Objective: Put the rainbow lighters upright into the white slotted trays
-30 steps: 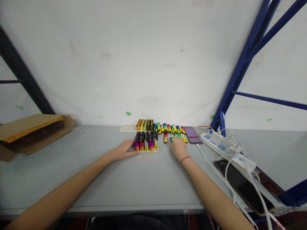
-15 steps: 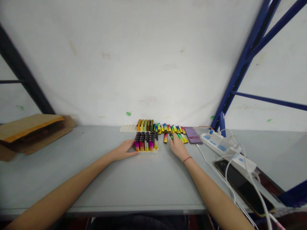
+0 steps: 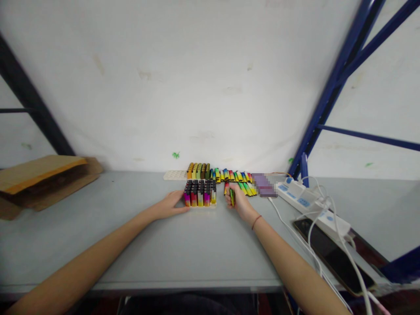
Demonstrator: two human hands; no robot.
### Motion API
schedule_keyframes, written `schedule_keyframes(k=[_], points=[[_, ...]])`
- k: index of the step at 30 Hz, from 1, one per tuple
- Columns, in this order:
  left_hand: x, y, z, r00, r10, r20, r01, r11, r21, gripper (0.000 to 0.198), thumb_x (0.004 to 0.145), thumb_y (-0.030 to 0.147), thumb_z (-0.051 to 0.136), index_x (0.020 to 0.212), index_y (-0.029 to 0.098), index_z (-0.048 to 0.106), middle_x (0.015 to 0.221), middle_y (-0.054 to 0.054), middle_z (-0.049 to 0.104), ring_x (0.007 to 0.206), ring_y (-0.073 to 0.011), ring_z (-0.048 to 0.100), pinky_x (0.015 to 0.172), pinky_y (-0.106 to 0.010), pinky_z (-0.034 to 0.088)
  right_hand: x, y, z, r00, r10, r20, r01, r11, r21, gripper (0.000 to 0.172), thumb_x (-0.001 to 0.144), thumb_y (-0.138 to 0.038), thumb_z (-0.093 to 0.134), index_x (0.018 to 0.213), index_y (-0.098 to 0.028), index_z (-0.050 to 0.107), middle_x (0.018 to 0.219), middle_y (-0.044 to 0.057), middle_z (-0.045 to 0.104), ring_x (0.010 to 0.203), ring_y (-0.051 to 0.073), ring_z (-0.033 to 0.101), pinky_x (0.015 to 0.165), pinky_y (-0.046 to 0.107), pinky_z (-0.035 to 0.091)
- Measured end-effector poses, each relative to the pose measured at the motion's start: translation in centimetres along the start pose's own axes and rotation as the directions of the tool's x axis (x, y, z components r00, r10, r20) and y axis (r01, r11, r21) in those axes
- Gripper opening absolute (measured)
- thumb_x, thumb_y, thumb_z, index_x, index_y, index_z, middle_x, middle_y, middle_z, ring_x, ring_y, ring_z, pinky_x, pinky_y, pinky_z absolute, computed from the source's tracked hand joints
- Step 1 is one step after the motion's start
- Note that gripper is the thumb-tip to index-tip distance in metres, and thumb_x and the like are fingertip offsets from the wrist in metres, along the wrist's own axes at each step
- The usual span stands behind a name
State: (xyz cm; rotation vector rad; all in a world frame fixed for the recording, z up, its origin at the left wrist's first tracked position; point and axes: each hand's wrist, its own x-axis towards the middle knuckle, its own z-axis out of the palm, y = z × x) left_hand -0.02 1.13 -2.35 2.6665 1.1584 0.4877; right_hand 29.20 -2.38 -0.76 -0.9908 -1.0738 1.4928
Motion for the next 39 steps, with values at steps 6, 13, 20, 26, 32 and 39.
schedule_keyframes(k=[6, 13, 20, 26, 32, 39], points=[[0.0, 0.1, -0.1, 1.0, 0.002, -0.003, -0.002, 1.0, -0.01, 0.068, 0.085, 0.053, 0.054, 0.138, 0.014, 0.037, 0.126, -0.014, 0.057, 0.114, -0.0308, 0.053, 0.099, -0.041, 0.037, -0.5, 0.2, 0.7, 0.991, -0.133, -0.032, 0.126, 0.979, -0.157, 0.025, 0.072, -0.039, 0.052, 0.058, -0.02, 0.044, 0.052, -0.005, 0.038, 0.047, 0.009, 0.031, 0.042, 0.022, 0.023], [-0.1, 0.3, -0.3, 1.0, -0.005, 0.007, 0.005, 1.0, -0.012, 0.069, 0.085, 0.053, 0.053, 0.139, 0.014, 0.035, 0.129, -0.015, 0.054, 0.117, -0.0314, 0.051, 0.101, -0.042, 0.036, -0.6, 0.1, 1.0, 0.986, -0.165, -0.034, 0.16, 0.979, -0.13, 0.022, 0.07, -0.036, 0.055, 0.06, -0.02, 0.044, 0.054, -0.005, 0.037, 0.048, 0.009, 0.031, 0.042, 0.021, 0.023], [0.0, 0.4, -0.3, 1.0, -0.012, 0.004, 0.012, 1.0, -0.008, 0.067, 0.084, 0.053, 0.054, 0.136, 0.014, 0.039, 0.125, -0.015, 0.057, 0.113, -0.0321, 0.053, 0.1, -0.043, 0.038, 0.0, 0.7, 0.8, 0.985, -0.147, -0.088, 0.149, 0.989, 0.015, 0.028, 0.069, -0.047, 0.06, 0.069, -0.019, 0.054, 0.058, -0.003, 0.046, 0.05, 0.009, 0.038, 0.044, 0.022, 0.028], [0.0, 0.3, -0.2, 1.0, -0.01, 0.008, 0.01, 1.0, -0.002, 0.068, 0.084, 0.053, 0.054, 0.137, 0.013, 0.038, 0.128, -0.016, 0.055, 0.117, -0.0319, 0.051, 0.101, -0.042, 0.037, -0.3, 0.2, 0.8, 0.995, -0.067, -0.076, 0.075, 0.992, 0.102, 0.027, 0.067, -0.043, 0.064, 0.071, -0.018, 0.057, 0.059, -0.003, 0.049, 0.05, 0.009, 0.038, 0.044, 0.021, 0.028], [-0.1, 0.3, -0.2, 1.0, -0.003, 0.007, 0.003, 1.0, -0.004, 0.068, 0.085, 0.053, 0.054, 0.139, 0.015, 0.036, 0.129, -0.015, 0.055, 0.117, -0.0311, 0.051, 0.101, -0.041, 0.036, -0.9, -0.3, 1.1, 0.996, -0.059, -0.062, 0.067, 0.989, 0.135, 0.023, 0.062, -0.035, 0.066, 0.07, -0.02, 0.051, 0.058, -0.006, 0.043, 0.05, 0.009, 0.035, 0.045, 0.021, 0.026], [-0.1, 0.4, -0.3, 1.0, -0.004, 0.006, 0.004, 1.0, -0.016, 0.067, 0.085, 0.051, 0.054, 0.137, 0.013, 0.037, 0.128, -0.016, 0.055, 0.116, -0.0317, 0.051, 0.101, -0.043, 0.036, -0.8, 0.1, 1.6, 0.994, -0.083, -0.07, 0.09, 0.991, 0.098, 0.027, 0.064, -0.042, 0.064, 0.074, -0.019, 0.056, 0.056, -0.005, 0.042, 0.049, 0.009, 0.034, 0.045, 0.023, 0.025]])
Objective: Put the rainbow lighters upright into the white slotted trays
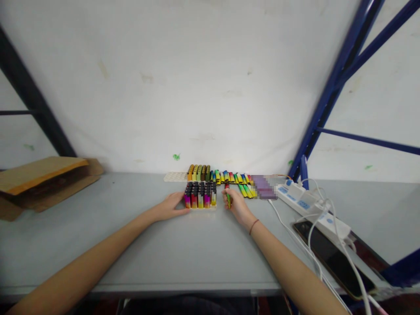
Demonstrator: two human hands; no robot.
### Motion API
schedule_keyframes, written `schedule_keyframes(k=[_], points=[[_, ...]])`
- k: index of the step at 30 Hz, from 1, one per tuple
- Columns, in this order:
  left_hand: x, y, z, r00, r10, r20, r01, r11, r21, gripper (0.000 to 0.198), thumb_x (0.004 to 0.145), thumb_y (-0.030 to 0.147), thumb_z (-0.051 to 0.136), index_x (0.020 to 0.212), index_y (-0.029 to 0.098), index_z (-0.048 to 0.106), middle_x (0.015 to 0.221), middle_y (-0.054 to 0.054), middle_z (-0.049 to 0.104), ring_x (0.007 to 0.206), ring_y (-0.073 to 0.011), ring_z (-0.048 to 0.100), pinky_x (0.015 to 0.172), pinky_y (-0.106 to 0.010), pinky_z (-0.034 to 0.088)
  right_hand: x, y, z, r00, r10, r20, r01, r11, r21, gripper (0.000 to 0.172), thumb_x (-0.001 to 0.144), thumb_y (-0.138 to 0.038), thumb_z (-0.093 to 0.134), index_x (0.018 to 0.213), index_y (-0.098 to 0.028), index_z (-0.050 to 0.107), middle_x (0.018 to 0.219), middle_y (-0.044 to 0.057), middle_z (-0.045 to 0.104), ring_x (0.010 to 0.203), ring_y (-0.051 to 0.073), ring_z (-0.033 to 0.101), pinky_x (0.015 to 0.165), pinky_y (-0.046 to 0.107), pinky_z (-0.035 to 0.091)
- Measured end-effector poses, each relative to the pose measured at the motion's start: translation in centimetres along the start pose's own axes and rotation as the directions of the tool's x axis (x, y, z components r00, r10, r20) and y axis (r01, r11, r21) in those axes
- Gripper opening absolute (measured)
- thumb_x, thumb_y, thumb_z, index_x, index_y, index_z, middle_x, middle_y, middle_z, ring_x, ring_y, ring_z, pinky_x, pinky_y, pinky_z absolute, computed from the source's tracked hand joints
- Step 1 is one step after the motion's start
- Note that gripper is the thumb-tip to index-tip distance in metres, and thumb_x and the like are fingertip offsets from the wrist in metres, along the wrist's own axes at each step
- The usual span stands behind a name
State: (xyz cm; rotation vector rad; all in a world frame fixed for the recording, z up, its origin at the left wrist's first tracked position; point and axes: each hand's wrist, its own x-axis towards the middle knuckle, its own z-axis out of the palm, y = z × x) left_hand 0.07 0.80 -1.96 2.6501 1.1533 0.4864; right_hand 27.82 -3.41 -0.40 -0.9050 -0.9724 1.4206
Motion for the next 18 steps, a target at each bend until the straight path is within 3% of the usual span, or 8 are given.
schedule_keyframes(k=[10, 15, 18], points=[[0.08, -0.16, 0.13, 1.0, 0.01, -0.002, -0.01, 1.0, 0.002, 0.067, 0.085, 0.052, 0.054, 0.138, 0.014, 0.036, 0.128, -0.015, 0.056, 0.115, -0.0313, 0.052, 0.1, -0.042, 0.037, 0.02, -0.25, -0.43, 1.0, 0.011, 0.022, -0.01, 1.0, -0.009, 0.022, 0.064, -0.037, 0.061, 0.072, -0.021, 0.049, 0.055, -0.007, 0.039, 0.048, 0.009, 0.032, 0.044, 0.022, 0.025], [0.09, -0.2, 0.19, 1.0, -0.006, 0.002, 0.006, 1.0, 0.003, 0.068, 0.084, 0.053, 0.054, 0.136, 0.013, 0.038, 0.126, -0.016, 0.056, 0.116, -0.0324, 0.052, 0.1, -0.043, 0.037, 0.05, -0.14, -0.27, 0.998, -0.004, -0.061, 0.001, 0.999, -0.048, 0.02, 0.067, -0.038, 0.057, 0.073, -0.021, 0.048, 0.056, -0.007, 0.039, 0.048, 0.009, 0.033, 0.043, 0.021, 0.025], [0.09, -0.24, 0.23, 1.0, -0.004, -0.004, 0.004, 1.0, 0.007, 0.069, 0.084, 0.054, 0.054, 0.137, 0.014, 0.038, 0.125, -0.015, 0.057, 0.114, -0.0317, 0.053, 0.099, -0.042, 0.038, -0.19, 0.14, -0.11, 0.994, -0.053, -0.093, 0.04, 0.989, -0.139, 0.028, 0.071, -0.046, 0.06, 0.078, -0.023, 0.045, 0.06, -0.007, 0.043, 0.051, 0.009, 0.037, 0.045, 0.021, 0.029]])
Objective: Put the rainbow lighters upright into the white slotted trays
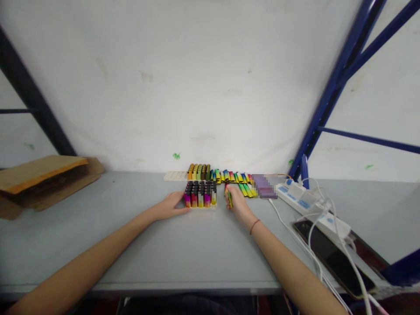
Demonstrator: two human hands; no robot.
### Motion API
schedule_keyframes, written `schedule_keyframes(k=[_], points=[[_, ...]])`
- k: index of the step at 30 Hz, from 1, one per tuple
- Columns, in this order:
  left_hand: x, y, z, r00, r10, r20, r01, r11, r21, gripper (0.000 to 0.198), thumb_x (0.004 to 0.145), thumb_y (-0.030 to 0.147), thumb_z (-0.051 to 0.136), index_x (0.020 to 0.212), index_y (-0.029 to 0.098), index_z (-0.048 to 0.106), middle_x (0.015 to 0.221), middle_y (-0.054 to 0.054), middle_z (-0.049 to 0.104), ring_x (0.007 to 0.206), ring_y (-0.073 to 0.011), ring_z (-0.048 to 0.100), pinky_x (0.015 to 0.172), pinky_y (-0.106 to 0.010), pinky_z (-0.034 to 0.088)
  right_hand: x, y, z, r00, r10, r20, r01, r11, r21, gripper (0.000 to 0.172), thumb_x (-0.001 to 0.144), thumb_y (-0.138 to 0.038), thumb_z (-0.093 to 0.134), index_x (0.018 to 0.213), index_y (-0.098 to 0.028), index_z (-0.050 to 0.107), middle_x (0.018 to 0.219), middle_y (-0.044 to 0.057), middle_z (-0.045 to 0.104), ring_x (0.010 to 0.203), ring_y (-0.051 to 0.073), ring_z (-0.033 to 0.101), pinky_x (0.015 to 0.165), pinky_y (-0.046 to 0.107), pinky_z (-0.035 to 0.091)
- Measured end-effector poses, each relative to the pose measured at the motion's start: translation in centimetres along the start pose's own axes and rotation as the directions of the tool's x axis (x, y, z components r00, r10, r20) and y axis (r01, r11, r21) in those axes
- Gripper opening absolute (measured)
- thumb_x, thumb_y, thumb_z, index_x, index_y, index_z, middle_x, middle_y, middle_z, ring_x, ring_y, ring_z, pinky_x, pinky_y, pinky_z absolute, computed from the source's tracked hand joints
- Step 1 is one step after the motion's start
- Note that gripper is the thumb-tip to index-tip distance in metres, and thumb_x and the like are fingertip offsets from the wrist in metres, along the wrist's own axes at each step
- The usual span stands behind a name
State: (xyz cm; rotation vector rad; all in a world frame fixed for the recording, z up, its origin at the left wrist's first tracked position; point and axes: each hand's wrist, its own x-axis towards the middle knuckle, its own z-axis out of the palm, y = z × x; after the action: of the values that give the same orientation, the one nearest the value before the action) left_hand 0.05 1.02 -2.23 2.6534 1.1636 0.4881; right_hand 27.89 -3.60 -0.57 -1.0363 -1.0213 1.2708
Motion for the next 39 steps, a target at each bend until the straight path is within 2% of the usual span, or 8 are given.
schedule_keyframes(k=[5, 10, 17, 25, 29, 32, 36, 39], points=[[0.0, -0.1, 0.0, 1.0, 0.006, -0.011, -0.006, 1.0, -0.002, 0.068, 0.084, 0.054, 0.055, 0.138, 0.016, 0.038, 0.126, -0.013, 0.056, 0.113, -0.031, 0.053, 0.1, -0.041, 0.037, -0.6, -0.4, 0.0, 0.991, -0.131, -0.009, 0.126, 0.97, -0.207, 0.039, 0.072, -0.056, 0.063, 0.081, -0.024, 0.044, 0.07, -0.004, 0.051, 0.065, 0.013, 0.048, 0.055, 0.024, 0.042], [-0.1, 0.0, -0.1, 1.0, 0.011, -0.006, -0.011, 1.0, -0.01, 0.066, 0.085, 0.054, 0.053, 0.136, 0.016, 0.04, 0.125, -0.013, 0.057, 0.114, -0.0305, 0.053, 0.1, -0.041, 0.037, -0.7, -1.3, -0.3, 0.924, -0.366, 0.109, 0.379, 0.838, -0.392, 0.034, 0.074, -0.054, 0.063, 0.077, -0.02, 0.058, 0.081, 0.003, 0.056, 0.074, 0.016, 0.05, 0.066, 0.028, 0.043], [-0.1, 0.1, -0.1, 1.0, 0.016, 0.002, -0.016, 1.0, -0.002, 0.065, 0.085, 0.053, 0.053, 0.136, 0.015, 0.039, 0.129, -0.015, 0.054, 0.117, -0.0315, 0.051, 0.101, -0.042, 0.036, -0.7, -0.1, -0.5, 0.866, -0.377, 0.328, 0.495, 0.736, -0.462, 0.022, 0.084, -0.037, 0.058, 0.102, -0.023, 0.058, 0.079, 0.001, 0.059, 0.074, 0.017, 0.056, 0.067, 0.029, 0.046], [0.0, 0.0, 0.0, 1.0, 0.01, -0.001, -0.01, 1.0, -0.006, 0.068, 0.084, 0.054, 0.053, 0.138, 0.014, 0.037, 0.13, -0.015, 0.054, 0.116, -0.0316, 0.051, 0.101, -0.042, 0.036, -1.3, -0.8, -0.3, 0.773, -0.46, 0.437, 0.624, 0.426, -0.656, 0.017, 0.088, -0.025, 0.051, 0.103, -0.022, 0.059, 0.084, 0.003, 0.062, 0.076, 0.018, 0.059, 0.074, 0.031, 0.047], [0.1, 0.2, -0.1, 1.0, -0.004, 0.004, 0.005, 1.0, -0.025, 0.068, 0.083, 0.051, 0.055, 0.137, 0.014, 0.038, 0.13, -0.016, 0.054, 0.116, -0.0327, 0.051, 0.101, -0.043, 0.036, -1.4, -1.1, -0.1, 0.714, -0.473, 0.515, 0.684, 0.318, -0.656, 0.024, 0.09, -0.021, 0.047, 0.109, -0.021, 0.061, 0.098, 0.008, 0.061, 0.09, 0.019, 0.057, 0.082, 0.034, 0.046], [0.1, 0.6, -0.4, 1.0, -0.006, -0.001, 0.006, 0.999, -0.05, 0.069, 0.081, 0.051, 0.056, 0.137, 0.014, 0.039, 0.128, -0.016, 0.055, 0.115, -0.0328, 0.052, 0.1, -0.043, 0.038, -1.2, -0.8, -0.1, 0.73, -0.485, 0.481, 0.666, 0.348, -0.66, 0.031, 0.089, -0.018, 0.044, 0.118, -0.021, 0.057, 0.1, 0.008, 0.058, 0.083, 0.017, 0.057, 0.076, 0.031, 0.047], [-0.3, 1.0, -1.6, 0.999, -0.052, 0.008, 0.052, 0.996, -0.072, 0.078, 0.071, 0.052, 0.066, 0.136, 0.016, 0.041, 0.125, -0.013, 0.058, 0.112, -0.033, 0.054, 0.098, -0.042, 0.04, 0.1, -0.4, -0.3, 0.79, -0.531, 0.306, 0.558, 0.416, -0.718, 0.031, 0.087, -0.019, 0.044, 0.117, -0.018, 0.05, 0.091, 0.005, 0.059, 0.075, 0.016, 0.055, 0.071, 0.029, 0.047], [-1.1, 0.4, -3.1, 0.988, -0.122, 0.09, 0.127, 0.99, -0.055, 0.08, 0.066, 0.053, 0.07, 0.131, 0.013, 0.046, 0.122, -0.014, 0.059, 0.111, -0.0337, 0.054, 0.098, -0.042, 0.042, 1.3, -0.2, 0.1, 0.804, -0.496, 0.327, 0.526, 0.336, -0.781, 0.022, 0.085, -0.018, 0.046, 0.104, -0.016, 0.054, 0.092, 0.007, 0.061, 0.085, 0.019, 0.057, 0.08, 0.033, 0.046]])
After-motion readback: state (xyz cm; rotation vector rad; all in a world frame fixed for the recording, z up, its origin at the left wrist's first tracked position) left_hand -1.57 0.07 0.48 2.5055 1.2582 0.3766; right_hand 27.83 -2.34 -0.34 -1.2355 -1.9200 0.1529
